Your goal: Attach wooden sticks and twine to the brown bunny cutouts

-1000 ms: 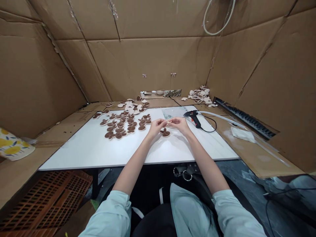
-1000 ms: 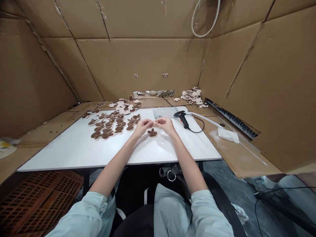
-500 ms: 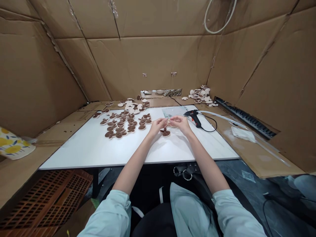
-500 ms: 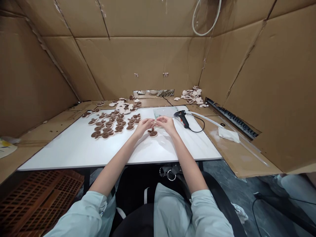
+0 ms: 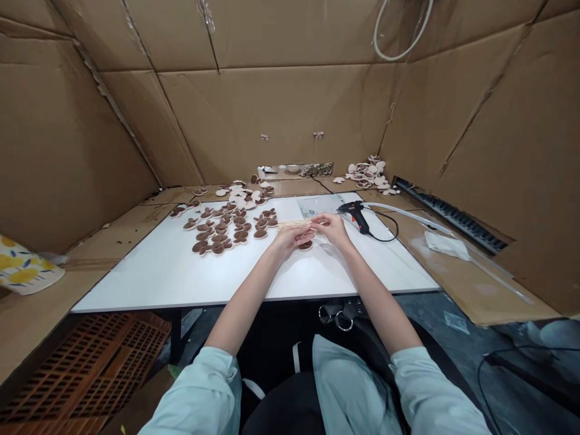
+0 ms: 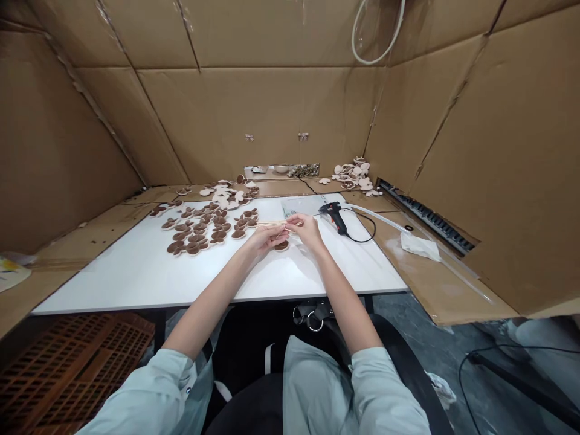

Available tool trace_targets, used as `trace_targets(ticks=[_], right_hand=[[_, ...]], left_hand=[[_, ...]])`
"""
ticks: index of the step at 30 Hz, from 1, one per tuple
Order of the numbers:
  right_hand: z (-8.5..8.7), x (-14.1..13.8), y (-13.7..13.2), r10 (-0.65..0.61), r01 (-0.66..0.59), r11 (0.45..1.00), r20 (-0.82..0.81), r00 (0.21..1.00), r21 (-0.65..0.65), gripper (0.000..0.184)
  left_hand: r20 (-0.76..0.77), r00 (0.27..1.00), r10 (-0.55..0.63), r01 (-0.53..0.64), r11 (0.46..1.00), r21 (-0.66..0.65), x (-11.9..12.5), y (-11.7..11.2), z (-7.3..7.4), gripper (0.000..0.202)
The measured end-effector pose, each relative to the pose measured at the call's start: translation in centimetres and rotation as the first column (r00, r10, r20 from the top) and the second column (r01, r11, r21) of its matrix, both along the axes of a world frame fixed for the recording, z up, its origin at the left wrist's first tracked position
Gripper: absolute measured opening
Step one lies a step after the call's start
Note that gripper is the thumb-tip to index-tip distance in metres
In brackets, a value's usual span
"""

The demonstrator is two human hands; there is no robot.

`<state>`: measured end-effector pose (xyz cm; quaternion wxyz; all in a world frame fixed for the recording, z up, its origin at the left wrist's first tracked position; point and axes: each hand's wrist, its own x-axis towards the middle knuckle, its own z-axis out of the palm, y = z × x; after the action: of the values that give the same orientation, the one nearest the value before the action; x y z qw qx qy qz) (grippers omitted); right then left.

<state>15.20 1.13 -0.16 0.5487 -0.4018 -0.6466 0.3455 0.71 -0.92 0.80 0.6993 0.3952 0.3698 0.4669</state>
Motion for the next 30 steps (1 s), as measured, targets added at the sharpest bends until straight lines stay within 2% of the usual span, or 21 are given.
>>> trace_targets(ticks=[4, 9, 15, 23, 30], right_hand=[[-0.22, -0.03, 0.32, 0.054, -0.055, 0.998, -0.056, 0.997, -0.01, 0.021], [-0.08, -0.22, 0.34, 0.101, -0.108, 0.993, -0.125, 0.987, -0.052, 0.025], [0.44, -0.29, -0.04, 0.087, -0.1, 0.991, -0.146, 0.986, -0.089, 0.026], [0.46, -0.46, -0.26, 0.062, -0.071, 0.996, -0.14, 0.988, -0.06, 0.023], [0.45, -0.37, -0.24, 0.054, -0.061, 0.996, -0.115, 0.992, -0.06, 0.023]], left_hand=[[-0.03, 0.999, 0.018, -0.019, 0.999, -0.042, 0.0, -0.08, 0.31, 0.005], [-0.055, 0.998, 0.021, -0.023, 0.999, -0.033, 0.05, -0.11, 0.45, 0.006], [-0.066, 0.997, 0.047, -0.049, 0.998, -0.027, 0.01, 0.11, 0.32, 0.005], [-0.032, 0.999, 0.034, -0.033, 0.999, 0.031, -0.14, 0.53, -0.34, 0.004], [-0.042, 0.998, 0.042, -0.038, 0.995, 0.092, -0.19, 0.37, -0.2, 0.012]])
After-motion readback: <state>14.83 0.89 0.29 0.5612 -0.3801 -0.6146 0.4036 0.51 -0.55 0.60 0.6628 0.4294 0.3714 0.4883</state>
